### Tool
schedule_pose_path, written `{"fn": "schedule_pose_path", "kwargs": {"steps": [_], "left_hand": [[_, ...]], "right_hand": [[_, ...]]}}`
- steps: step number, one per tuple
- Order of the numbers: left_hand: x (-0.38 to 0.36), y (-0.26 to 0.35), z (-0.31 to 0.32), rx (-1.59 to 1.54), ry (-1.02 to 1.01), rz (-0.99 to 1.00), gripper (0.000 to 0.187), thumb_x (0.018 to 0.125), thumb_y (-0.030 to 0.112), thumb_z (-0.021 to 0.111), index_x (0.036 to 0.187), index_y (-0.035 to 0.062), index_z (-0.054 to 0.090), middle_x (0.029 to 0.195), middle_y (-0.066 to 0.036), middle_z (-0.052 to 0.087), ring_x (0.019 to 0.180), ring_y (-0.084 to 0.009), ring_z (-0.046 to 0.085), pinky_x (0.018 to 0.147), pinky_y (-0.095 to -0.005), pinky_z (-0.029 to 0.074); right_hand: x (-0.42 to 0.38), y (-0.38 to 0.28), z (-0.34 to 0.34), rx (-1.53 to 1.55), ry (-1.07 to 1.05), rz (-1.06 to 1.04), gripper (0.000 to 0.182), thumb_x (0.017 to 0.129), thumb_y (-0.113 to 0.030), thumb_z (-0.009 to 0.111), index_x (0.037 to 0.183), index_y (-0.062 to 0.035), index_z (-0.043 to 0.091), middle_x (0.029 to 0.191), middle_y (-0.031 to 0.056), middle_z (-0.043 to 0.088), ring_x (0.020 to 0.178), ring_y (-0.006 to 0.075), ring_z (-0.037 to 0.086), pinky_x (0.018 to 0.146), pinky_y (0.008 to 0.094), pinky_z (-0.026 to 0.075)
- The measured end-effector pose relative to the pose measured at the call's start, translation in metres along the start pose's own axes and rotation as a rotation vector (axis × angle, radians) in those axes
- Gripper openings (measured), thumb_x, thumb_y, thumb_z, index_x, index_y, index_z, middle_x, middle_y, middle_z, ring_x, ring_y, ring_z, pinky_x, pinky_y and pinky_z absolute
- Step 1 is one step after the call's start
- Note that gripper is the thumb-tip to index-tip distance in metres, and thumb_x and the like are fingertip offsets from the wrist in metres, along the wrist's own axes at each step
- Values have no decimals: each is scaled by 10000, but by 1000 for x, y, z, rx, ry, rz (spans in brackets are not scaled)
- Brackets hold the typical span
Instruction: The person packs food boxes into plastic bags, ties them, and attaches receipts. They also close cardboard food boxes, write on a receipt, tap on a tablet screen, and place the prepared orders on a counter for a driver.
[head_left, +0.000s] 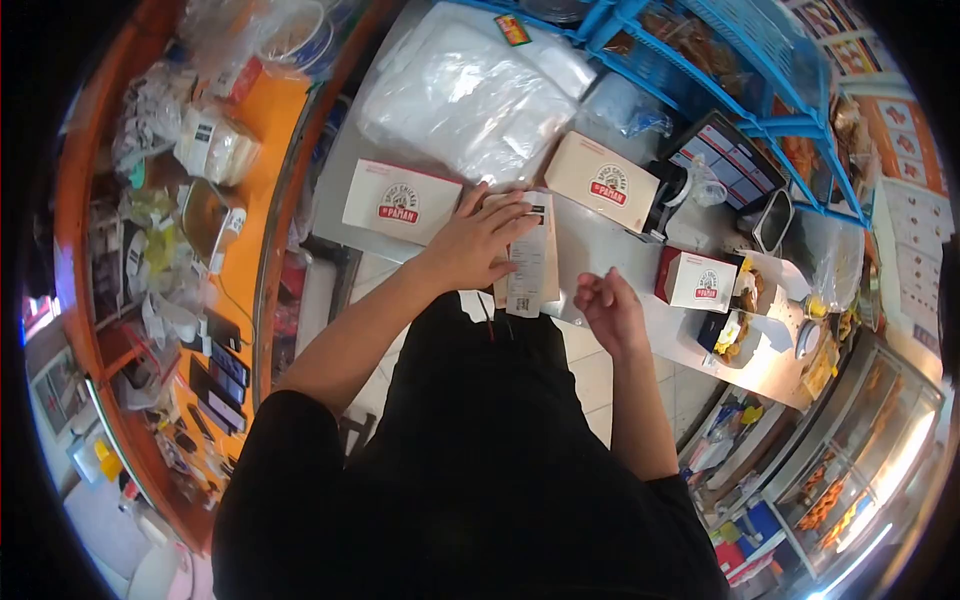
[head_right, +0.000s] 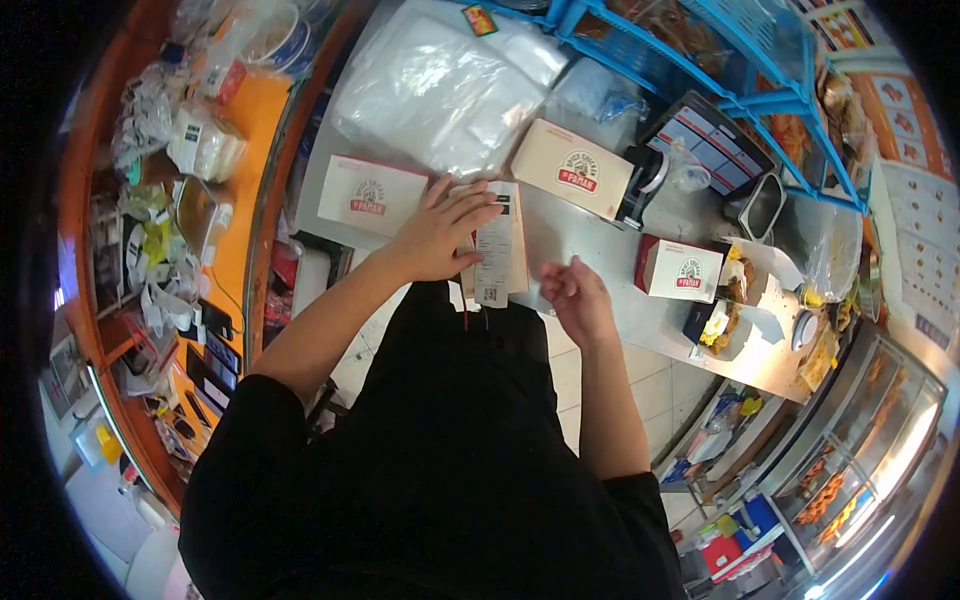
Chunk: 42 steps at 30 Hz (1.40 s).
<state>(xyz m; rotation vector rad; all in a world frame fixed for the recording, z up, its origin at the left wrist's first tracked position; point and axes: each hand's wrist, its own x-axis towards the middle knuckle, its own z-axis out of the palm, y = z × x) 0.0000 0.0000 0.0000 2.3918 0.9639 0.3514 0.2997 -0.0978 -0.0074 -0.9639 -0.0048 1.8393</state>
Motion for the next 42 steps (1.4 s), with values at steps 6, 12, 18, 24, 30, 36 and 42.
{"fn": "schedule_pose_path", "kwargs": {"steps": [6,12,18,24,30,36,42], "left_hand": [[-8,-6,1,8,89,-43,917,751,364,872,1531,143,443,1528,-99,529,1505,-251,405,1245,-617,203],[-13,-9,8,-108,183,-64,1046,727,388,893,1594,139,363,1517,-98,546,1497,-223,418,1239,-588,204],[-16,-5,8,-52,155,-105,1073,755,387,879,1631,147,308,1541,-86,527,1508,-195,399,1257,-560,176],[-17,-5,1,-87,60,-84,1050,756,347,878,1615,108,322,1579,-121,466,1550,-297,311,1266,-523,220],[-14,10,52,-186,212,-105,1028,763,280,862,1613,83,318,1581,-184,416,1534,-452,260,1253,-549,264],[19,73,30,-389,-18,-111,821,844,206,790,1555,66,404,1547,-222,447,1449,-433,406,1210,-546,328],[56,-60,-55,-134,461,-184,255,880,-8,642,1134,1,624,1264,-223,616,1217,-418,576,1026,-460,488]], "right_hand": [[61,-5,128,-1179,-479,404,436,1089,-351,539,905,6,709,920,136,761,768,176,667,754,345,546],[96,18,141,-2321,-506,28,458,1013,-491,591,966,-79,786,903,173,769,832,340,756,745,433,590],[65,22,178,-2790,-50,163,595,991,-610,558,972,-58,780,876,176,767,839,352,764,724,493,598],[26,-38,58,-2400,421,-188,445,992,-403,682,1216,-18,676,950,183,766,884,350,757,765,442,595],[9,69,51,-2048,-6,-658,718,963,-233,621,1578,33,362,1579,282,432,1442,441,434,1196,532,326],[-8,-2,-36,-1839,161,-730,662,983,-270,583,1573,-31,403,1522,232,508,1401,426,466,1175,554,322],[-11,-25,4,-2146,607,-443,599,1000,-352,607,1524,-88,487,1492,177,559,1422,352,482,1195,647,231]]}}
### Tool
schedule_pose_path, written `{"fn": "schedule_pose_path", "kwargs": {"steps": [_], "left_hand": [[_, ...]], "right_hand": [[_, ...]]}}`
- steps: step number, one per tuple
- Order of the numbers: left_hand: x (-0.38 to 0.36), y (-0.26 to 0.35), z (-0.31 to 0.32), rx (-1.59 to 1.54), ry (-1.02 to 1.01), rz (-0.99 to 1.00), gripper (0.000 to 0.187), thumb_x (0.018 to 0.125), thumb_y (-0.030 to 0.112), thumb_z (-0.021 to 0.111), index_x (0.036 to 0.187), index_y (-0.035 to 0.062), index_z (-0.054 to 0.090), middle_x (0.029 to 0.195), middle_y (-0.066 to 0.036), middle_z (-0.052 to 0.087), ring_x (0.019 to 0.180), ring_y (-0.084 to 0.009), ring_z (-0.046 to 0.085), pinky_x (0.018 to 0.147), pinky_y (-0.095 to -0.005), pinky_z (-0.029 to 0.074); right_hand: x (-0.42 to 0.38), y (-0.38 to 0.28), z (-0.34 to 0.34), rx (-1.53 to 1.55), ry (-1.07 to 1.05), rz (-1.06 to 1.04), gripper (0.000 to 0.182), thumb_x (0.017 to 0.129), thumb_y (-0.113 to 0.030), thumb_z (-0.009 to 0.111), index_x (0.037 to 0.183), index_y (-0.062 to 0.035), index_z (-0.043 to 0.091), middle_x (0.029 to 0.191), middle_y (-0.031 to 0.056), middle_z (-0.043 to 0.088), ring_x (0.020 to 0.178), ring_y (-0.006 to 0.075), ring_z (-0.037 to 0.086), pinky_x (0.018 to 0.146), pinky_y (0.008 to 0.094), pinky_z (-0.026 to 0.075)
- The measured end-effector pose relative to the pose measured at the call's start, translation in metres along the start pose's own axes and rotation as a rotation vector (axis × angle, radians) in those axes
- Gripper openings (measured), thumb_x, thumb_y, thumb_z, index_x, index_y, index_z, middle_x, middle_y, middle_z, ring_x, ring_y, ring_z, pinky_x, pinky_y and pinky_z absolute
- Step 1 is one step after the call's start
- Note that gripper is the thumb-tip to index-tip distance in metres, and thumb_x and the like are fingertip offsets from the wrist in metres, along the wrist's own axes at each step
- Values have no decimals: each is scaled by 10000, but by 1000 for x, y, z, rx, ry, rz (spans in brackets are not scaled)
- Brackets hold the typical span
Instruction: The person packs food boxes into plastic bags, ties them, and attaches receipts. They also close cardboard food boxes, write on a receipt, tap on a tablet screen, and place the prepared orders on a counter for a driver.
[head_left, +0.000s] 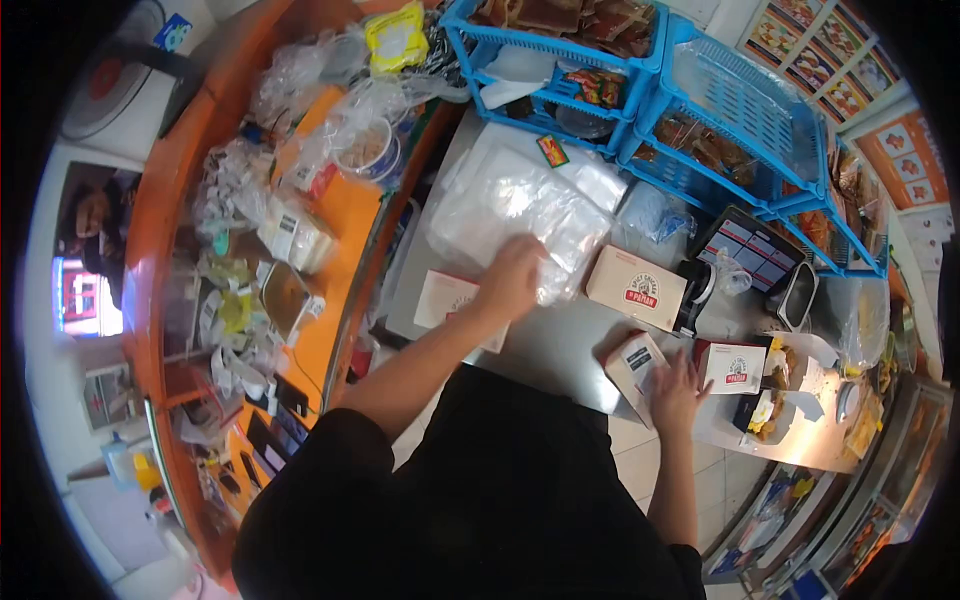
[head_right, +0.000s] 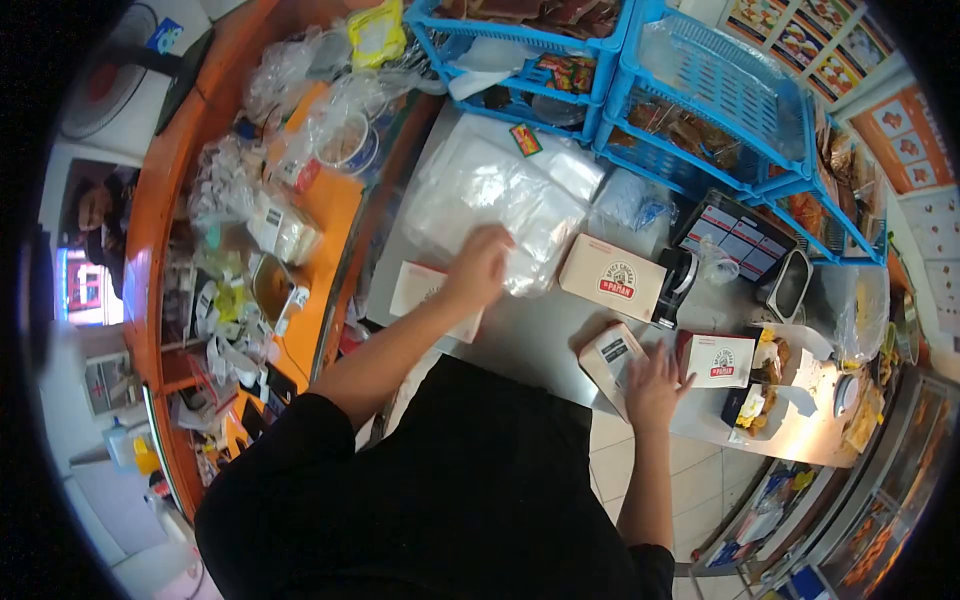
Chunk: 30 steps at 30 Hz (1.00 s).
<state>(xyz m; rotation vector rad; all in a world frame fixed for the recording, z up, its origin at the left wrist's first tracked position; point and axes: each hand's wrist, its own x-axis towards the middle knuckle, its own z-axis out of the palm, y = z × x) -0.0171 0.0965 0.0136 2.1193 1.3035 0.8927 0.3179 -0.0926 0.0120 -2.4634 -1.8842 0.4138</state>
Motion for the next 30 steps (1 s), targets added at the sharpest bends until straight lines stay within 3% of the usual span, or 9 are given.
{"fn": "schedule_pose_path", "kwargs": {"steps": [3,6,12,16,19,21,23,24,30], "left_hand": [[48,-62,-36,237,-95,36,211,899,20,559,1096,7,632,1169,-230,650,1186,-414,598,1008,-477,508],[74,-91,-45,729,-453,-18,263,899,192,668,1129,68,644,1219,-183,660,1182,-323,624,951,-428,528],[75,-89,-59,519,-218,431,390,853,200,757,1202,47,670,1265,-175,632,1154,-335,614,968,-445,514],[90,-95,-46,-132,5,242,216,850,25,696,1065,16,677,1175,-164,645,1073,-355,626,942,-432,531],[90,-72,-91,-159,-46,369,237,810,-40,659,1037,27,668,1089,-149,651,1053,-339,638,925,-409,546],[69,-82,-96,-165,-165,405,254,776,-14,676,1025,37,669,1045,-133,641,1017,-334,644,931,-422,543],[50,-106,-76,49,-505,560,217,814,39,599,1022,48,660,1065,-115,636,1030,-307,626,943,-455,512],[51,-114,-71,116,-288,646,202,838,97,605,1029,62,662,1118,-87,633,1098,-269,602,971,-443,486],[88,-114,-48,618,-401,423,309,865,205,656,1146,77,674,1245,-70,619,1193,-250,555,1008,-427,442]], "right_hand": [[11,-32,-28,26,144,125,440,1035,-321,592,1390,-62,614,1380,160,644,1328,339,577,1151,586,350],[33,-112,-53,682,224,84,279,996,-118,636,1232,25,677,1143,197,731,1023,345,727,859,406,557],[86,-283,5,404,29,-336,930,827,-357,846,1603,-133,385,1616,204,402,1494,401,376,1217,555,319],[136,-304,34,114,161,-147,900,804,-358,850,1577,-198,418,1585,155,443,1472,366,400,1184,592,342],[179,-272,25,179,158,-144,518,815,-227,794,1303,-188,625,1357,82,596,1247,316,578,993,540,503],[216,-268,10,304,362,-107,332,864,-84,691,1194,-108,667,1187,183,656,1106,415,634,897,502,549],[251,-276,-14,426,548,-85,347,899,-88,668,1242,-60,628,1209,242,632,1097,467,620,907,531,524],[271,-279,-19,452,524,-120,390,895,-95,681,1277,-59,611,1239,246,619,1102,468,619,909,524,525],[259,-325,-46,149,588,-364,316,913,-152,725,1186,-32,622,1219,239,613,1086,426,619,907,500,509]]}}
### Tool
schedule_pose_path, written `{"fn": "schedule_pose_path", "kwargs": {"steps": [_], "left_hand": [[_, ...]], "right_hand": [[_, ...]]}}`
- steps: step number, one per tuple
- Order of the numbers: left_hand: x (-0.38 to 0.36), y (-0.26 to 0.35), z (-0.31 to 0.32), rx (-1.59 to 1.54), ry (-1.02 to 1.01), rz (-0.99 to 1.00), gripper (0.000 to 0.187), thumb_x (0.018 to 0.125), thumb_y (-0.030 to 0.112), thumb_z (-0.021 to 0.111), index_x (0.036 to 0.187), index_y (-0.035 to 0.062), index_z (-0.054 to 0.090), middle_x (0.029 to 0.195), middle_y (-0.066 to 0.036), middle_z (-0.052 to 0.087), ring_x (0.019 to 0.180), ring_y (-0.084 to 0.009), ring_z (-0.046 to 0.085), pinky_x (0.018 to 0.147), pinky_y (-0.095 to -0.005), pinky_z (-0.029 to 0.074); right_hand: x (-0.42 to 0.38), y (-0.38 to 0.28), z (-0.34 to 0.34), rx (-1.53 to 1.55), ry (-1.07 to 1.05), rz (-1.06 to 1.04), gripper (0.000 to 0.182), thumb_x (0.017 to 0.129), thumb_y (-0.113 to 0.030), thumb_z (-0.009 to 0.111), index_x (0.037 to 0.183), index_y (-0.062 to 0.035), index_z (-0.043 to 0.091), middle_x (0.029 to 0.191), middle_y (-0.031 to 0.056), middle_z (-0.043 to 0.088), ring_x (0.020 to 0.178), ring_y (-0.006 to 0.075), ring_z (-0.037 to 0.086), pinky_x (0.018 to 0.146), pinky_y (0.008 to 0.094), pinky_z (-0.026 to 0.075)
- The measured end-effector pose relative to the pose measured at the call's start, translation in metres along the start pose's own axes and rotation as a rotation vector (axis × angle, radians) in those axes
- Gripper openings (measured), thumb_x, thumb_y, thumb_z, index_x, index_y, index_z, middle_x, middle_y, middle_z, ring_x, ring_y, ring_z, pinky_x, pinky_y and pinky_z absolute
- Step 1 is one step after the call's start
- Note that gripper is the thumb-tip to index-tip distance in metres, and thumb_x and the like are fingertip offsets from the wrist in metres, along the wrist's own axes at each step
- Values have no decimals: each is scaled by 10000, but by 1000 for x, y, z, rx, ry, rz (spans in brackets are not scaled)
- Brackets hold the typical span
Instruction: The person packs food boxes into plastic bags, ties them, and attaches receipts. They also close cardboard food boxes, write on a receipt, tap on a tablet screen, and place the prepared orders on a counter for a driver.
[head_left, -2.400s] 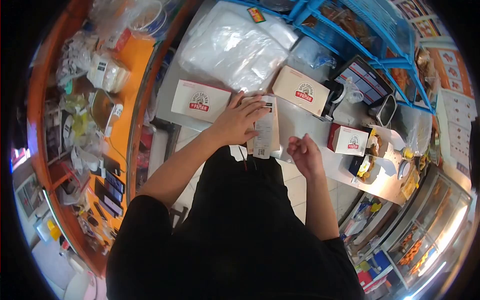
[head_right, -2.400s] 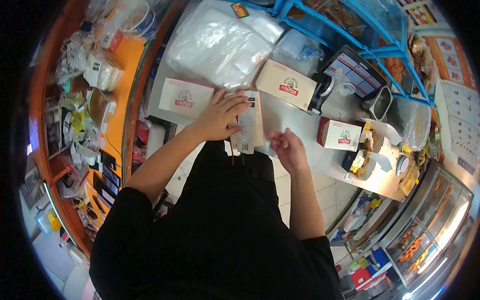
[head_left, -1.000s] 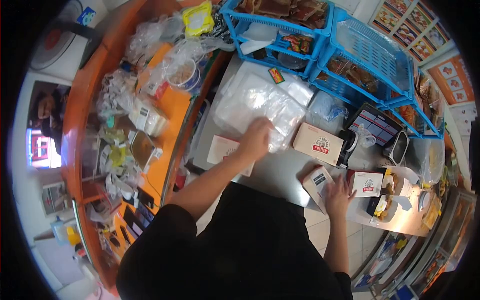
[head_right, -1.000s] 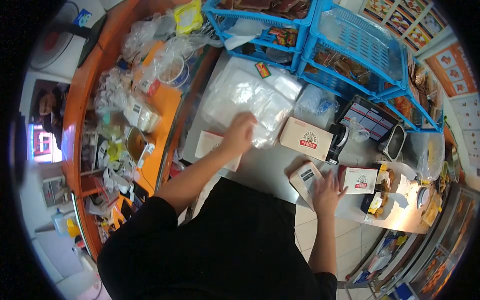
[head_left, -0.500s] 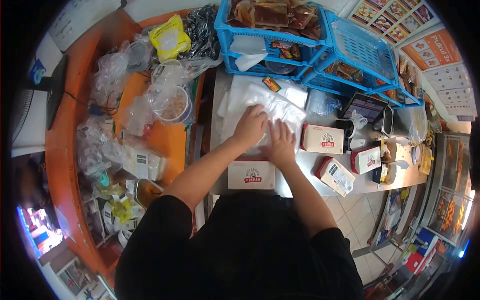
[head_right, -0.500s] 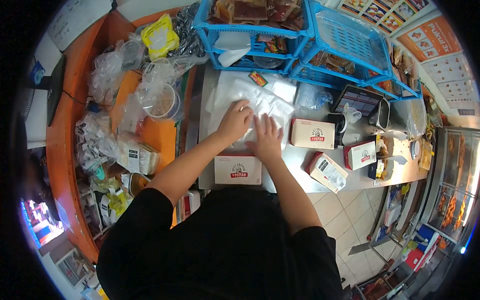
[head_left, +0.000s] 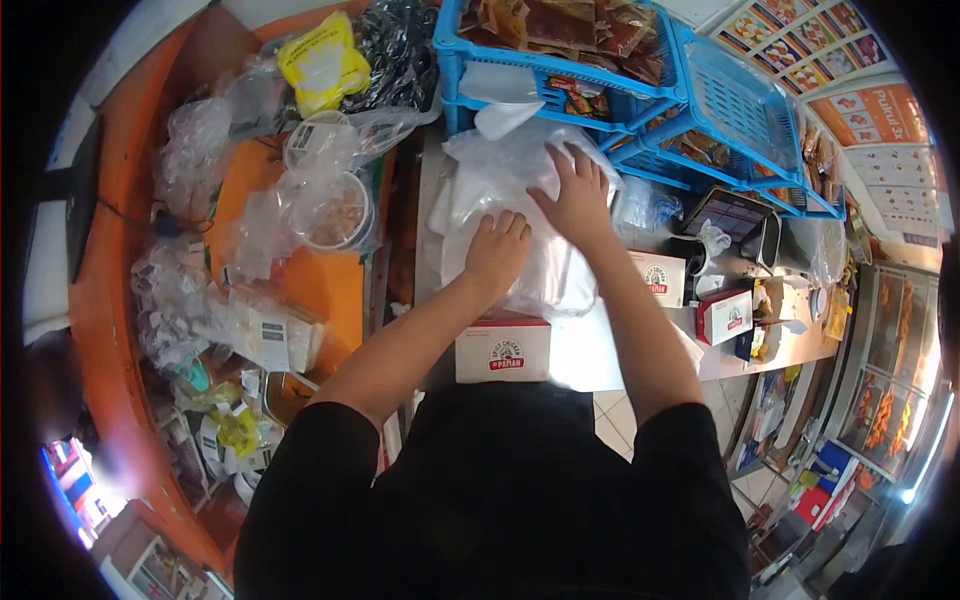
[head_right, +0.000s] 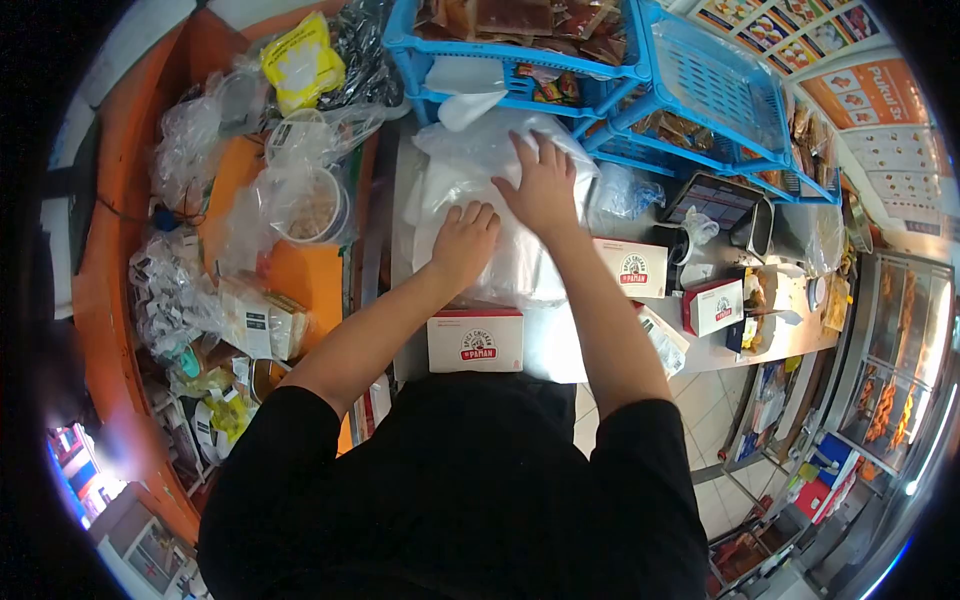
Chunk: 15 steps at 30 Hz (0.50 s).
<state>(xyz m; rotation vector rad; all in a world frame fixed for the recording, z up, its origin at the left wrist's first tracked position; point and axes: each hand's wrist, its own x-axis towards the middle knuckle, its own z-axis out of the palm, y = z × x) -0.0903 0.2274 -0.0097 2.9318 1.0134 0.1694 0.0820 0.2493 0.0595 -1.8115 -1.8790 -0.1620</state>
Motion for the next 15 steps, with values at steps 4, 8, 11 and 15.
{"fn": "schedule_pose_path", "kwargs": {"steps": [4,8,11,15], "left_hand": [[-11,-6,-3,-2,141,200,300,869,226,676,1119,60,675,1235,-59,616,1164,-249,545,1004,-449,418],[-18,-12,4,-170,53,235,257,875,221,678,1082,70,689,1160,-47,639,1136,-270,552,988,-459,415],[2,-15,-18,-224,61,294,200,875,186,670,1040,75,689,1080,-50,655,1068,-279,588,976,-479,414],[36,-17,-76,-704,99,-216,100,888,-8,575,900,82,618,954,-105,620,916,-293,604,848,-429,478]], "right_hand": [[-105,-5,-7,502,-388,496,526,870,-186,777,1354,-100,588,1296,145,608,1203,368,574,1010,523,447],[-186,-8,3,357,-340,369,789,833,-263,826,1512,-75,471,1386,191,536,1290,396,504,1065,509,416],[-171,-11,-14,395,-410,435,1037,785,-350,869,1617,-72,317,1473,211,462,1350,407,454,1105,519,383],[-159,-6,1,288,-503,420,1123,772,-390,877,1648,-83,244,1544,172,418,1405,362,423,1116,528,364]]}}
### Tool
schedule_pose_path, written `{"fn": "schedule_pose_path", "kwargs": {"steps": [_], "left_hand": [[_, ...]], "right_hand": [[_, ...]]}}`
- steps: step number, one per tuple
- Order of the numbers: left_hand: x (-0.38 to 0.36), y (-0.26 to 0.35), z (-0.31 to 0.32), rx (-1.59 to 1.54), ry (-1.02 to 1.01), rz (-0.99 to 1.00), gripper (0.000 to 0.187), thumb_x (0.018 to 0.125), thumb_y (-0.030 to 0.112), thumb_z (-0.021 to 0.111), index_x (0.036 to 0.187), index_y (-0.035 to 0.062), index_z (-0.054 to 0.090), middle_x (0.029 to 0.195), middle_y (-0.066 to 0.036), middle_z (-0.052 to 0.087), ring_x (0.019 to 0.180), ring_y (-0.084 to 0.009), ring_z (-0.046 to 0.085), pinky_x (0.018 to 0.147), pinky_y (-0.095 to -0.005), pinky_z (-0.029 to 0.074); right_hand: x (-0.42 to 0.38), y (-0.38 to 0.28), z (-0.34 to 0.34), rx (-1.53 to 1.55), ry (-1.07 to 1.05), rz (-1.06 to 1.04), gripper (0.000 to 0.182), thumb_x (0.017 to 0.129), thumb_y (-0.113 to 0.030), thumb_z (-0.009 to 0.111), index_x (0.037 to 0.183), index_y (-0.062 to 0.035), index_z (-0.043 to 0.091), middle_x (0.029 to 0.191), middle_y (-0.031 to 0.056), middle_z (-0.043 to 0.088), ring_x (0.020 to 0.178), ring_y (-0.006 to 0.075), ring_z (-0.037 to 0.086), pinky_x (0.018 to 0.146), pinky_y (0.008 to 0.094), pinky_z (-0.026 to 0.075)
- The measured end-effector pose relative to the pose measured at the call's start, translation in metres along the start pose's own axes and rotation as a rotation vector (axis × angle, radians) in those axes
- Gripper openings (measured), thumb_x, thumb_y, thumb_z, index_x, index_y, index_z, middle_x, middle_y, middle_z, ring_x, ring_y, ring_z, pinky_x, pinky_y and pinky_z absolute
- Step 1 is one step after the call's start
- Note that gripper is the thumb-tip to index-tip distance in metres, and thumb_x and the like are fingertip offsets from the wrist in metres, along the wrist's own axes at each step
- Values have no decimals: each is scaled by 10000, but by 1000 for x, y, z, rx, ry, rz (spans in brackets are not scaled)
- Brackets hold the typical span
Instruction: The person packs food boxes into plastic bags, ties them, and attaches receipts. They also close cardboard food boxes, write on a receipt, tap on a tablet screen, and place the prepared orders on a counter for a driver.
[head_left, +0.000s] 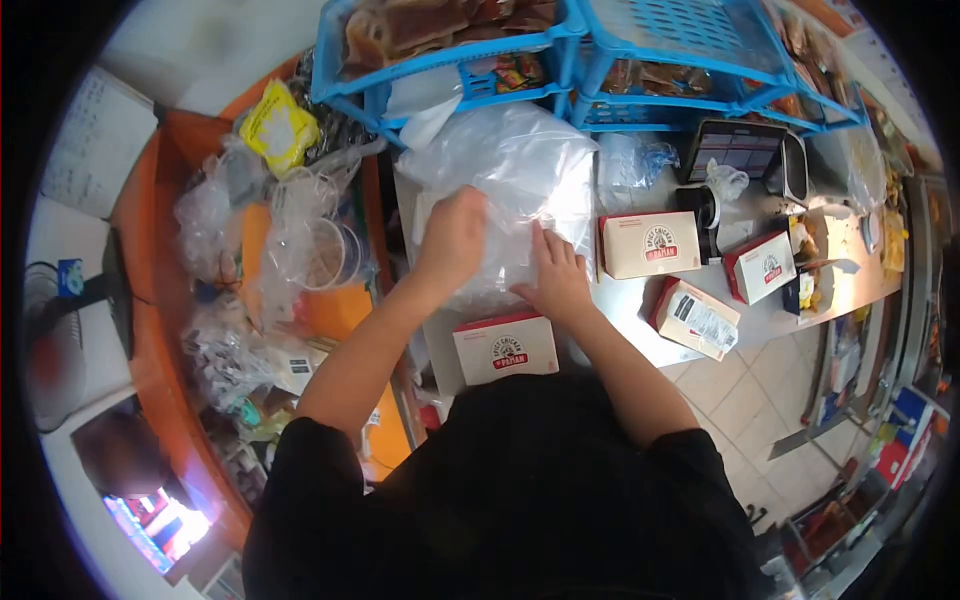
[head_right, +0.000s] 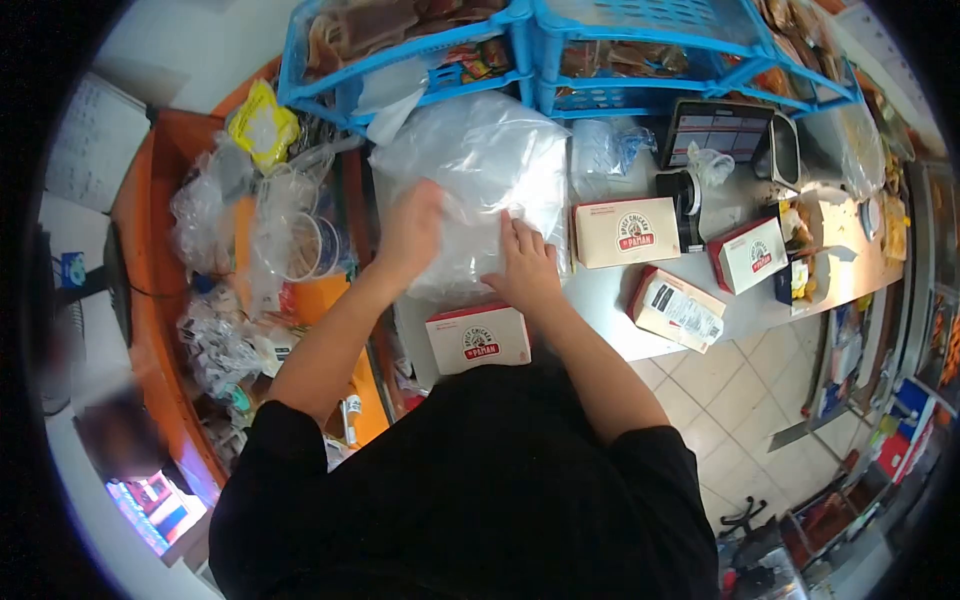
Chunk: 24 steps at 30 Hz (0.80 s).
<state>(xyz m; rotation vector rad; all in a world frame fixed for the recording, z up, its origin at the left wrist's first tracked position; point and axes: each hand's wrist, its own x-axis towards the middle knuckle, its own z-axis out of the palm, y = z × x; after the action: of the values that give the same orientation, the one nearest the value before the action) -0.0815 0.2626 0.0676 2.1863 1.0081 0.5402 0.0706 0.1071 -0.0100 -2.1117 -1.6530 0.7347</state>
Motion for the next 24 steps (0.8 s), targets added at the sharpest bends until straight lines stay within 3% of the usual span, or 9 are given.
{"fn": "schedule_pose_path", "kwargs": {"steps": [3,5,7,8,10,15,19,22,24], "left_hand": [[-10,49,-88,-480,537,-283,83,945,-32,529,958,29,583,924,-97,572,912,-251,582,789,-415,503],[-65,54,-118,112,720,-37,56,991,64,542,974,22,576,932,-99,575,877,-270,589,801,-418,526],[-97,151,-126,-838,344,269,319,1063,308,479,976,22,590,941,-144,622,883,-291,646,886,-493,557],[-134,129,-108,-223,144,439,258,1042,287,542,966,48,604,986,-127,639,936,-288,651,945,-527,534],[-139,161,-68,-137,-211,536,100,908,142,688,918,97,600,979,-80,636,931,-308,638,1054,-572,418],[-181,162,-16,-388,-386,545,90,878,45,699,934,58,629,953,-99,619,990,-303,617,1074,-523,394],[-179,104,-26,-554,517,159,584,906,146,747,1413,39,477,1445,-225,479,1342,-291,510,1227,-520,278],[-135,107,-64,-578,464,63,976,905,146,761,1636,53,121,1636,-202,230,1411,-283,433,1266,-505,210],[-127,110,-69,-570,62,260,1113,916,144,772,1660,60,-52,1684,-194,121,1397,-291,461,1197,-454,362]], "right_hand": [[4,-8,-10,-85,3,15,1072,807,-390,856,1643,-83,260,1487,171,497,1360,351,490,1071,537,414],[-7,-17,-31,61,45,64,1017,853,-407,818,1638,-70,267,1461,183,531,1322,350,529,1042,524,444],[-15,-32,-97,663,-264,263,818,991,-448,679,1610,-43,330,1413,201,607,1250,354,611,1014,482,503],[-23,-35,-118,651,-268,241,818,991,-448,679,1610,-43,330,1413,201,607,1250,354,611,1014,482,503],[-43,-43,-141,2108,-917,260,720,1042,-470,595,1588,-50,386,1469,179,584,1278,337,603,1066,445,485],[-50,-65,-121,1283,-760,185,607,969,-103,702,1519,-10,463,1304,143,665,1024,268,726,937,409,592],[-68,-98,-175,1132,-492,279,460,988,-168,696,1414,-44,574,1246,88,676,913,194,726,781,330,602],[-93,-89,-205,1221,-812,10,382,1019,-137,656,1384,-45,597,1212,68,686,894,173,721,742,322,591],[-104,-100,-209,1013,-720,-116,302,1036,-69,607,1335,-31,623,1160,82,702,922,172,713,735,325,580]]}}
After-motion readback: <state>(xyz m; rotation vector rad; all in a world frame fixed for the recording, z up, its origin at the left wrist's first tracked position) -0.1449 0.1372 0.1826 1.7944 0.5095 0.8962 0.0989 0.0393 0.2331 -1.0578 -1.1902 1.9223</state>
